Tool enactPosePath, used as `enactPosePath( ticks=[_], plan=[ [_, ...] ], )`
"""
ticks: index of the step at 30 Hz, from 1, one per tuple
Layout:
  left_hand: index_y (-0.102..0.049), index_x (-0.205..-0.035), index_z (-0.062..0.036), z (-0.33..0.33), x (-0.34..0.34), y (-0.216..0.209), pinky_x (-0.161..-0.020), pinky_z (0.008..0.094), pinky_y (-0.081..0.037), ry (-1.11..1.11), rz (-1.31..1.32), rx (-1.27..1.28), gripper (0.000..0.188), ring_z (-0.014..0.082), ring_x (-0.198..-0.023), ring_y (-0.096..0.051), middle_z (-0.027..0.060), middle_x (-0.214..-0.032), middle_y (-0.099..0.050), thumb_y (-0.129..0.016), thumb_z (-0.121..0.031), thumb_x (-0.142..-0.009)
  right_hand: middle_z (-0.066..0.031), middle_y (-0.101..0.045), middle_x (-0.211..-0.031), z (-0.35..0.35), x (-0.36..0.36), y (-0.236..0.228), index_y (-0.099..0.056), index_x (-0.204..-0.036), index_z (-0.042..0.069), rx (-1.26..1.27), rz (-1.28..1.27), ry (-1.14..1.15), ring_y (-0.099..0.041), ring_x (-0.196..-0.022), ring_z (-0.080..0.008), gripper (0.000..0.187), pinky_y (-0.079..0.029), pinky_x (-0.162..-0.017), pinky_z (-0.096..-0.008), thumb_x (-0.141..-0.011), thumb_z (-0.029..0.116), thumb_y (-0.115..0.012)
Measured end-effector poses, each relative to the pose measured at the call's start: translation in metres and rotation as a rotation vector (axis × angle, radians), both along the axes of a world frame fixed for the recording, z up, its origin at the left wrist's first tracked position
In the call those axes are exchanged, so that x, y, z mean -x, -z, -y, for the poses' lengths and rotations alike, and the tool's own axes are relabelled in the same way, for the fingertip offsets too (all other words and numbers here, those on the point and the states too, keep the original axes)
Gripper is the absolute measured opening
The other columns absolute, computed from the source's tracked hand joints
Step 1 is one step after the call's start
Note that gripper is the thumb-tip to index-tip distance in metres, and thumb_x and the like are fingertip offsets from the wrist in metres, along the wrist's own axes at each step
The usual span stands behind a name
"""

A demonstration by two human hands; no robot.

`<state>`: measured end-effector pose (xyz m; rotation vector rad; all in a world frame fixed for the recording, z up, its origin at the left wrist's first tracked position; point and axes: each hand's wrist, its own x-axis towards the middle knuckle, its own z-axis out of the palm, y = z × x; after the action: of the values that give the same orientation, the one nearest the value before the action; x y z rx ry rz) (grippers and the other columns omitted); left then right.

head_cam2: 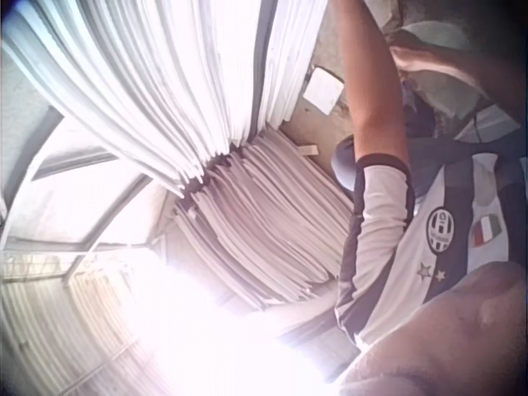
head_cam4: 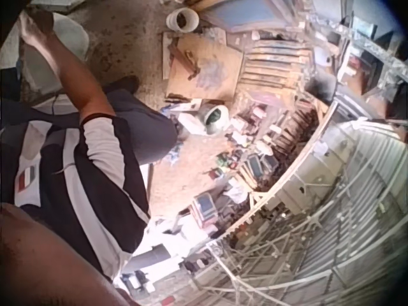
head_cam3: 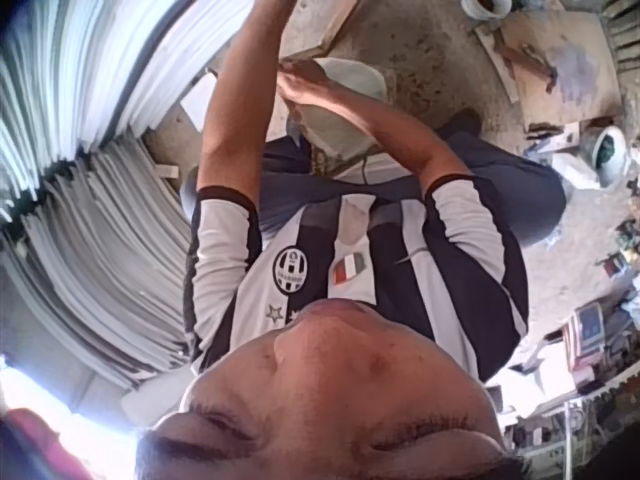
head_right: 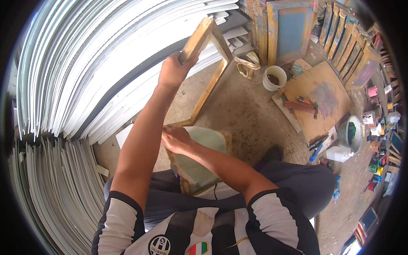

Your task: The person sits on the floor and disassembles a wooden frame by hand. They peel off a green fabric or paper layer from the frame, remove a yellow strip, and then separate the wooden pieces. The person then picks up a pink rectangular object and wipes it with a cloth.

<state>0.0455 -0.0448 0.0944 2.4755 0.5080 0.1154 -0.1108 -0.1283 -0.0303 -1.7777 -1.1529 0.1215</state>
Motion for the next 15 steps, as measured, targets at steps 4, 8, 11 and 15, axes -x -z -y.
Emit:
enactPosePath(
  ticks=[4,8,11,15],
  plan=[
    [-0.066,-0.121,-0.0005,-0.004,-0.009,0.017,-0.089,0.0455,-0.054,0.145,-0.157,-0.067,0.055,0.0359,-0.102,-0.071,0.0215,-0.108,-0.073,-0.071,-0.047,-0.092,-0.0181,-0.07,-0.087,-0.006,-0.014,-0.001,-0.062,-0.105,0.002,0.078,-0.171,0.031,-0.069,-0.086,-0.0392,0.02,-0.056,-0.072,-0.052,-0.101,0.02,-0.056],
    [-0.064,-0.129,0.0,-0.034,0.021,0.033,-0.098,0.0447,-0.051,0.192,-0.255,-0.027,0.067,0.0359,-0.112,-0.068,0.0223,-0.116,-0.072,-0.062,-0.059,-0.096,-0.0201,-0.07,-0.092,-0.009,-0.044,-0.013,-0.064,-0.101,0.002,0.222,-0.235,0.033,-0.069,-0.088,-0.0386,0.03,-0.054,-0.08,-0.051,-0.105,0.026,-0.048],
    [-0.063,-0.135,-0.0006,-0.069,0.055,0.027,-0.104,0.0437,-0.048,0.152,-0.347,0.079,0.075,0.036,-0.12,-0.065,0.0235,-0.124,-0.07,-0.051,-0.066,-0.1,-0.0207,-0.071,-0.095,-0.015,-0.057,-0.005,-0.066,-0.103,0.002,0.264,-0.196,0.044,-0.069,-0.092,-0.039,0.033,-0.053,-0.082,-0.052,-0.105,0.028,-0.045],
    [-0.068,-0.13,0.0006,-0.104,0.124,0.035,-0.106,0.0431,-0.047,0.04,-0.378,0.097,0.075,0.036,-0.124,-0.063,0.0254,-0.128,-0.068,-0.043,-0.065,-0.104,-0.0196,-0.072,-0.092,-0.017,-0.06,-0.014,-0.069,-0.105,0.002,0.075,-0.223,-0.009,-0.069,-0.094,-0.0408,0.031,-0.053,-0.085,-0.0512,-0.102,0.027,-0.051]
  ],
)
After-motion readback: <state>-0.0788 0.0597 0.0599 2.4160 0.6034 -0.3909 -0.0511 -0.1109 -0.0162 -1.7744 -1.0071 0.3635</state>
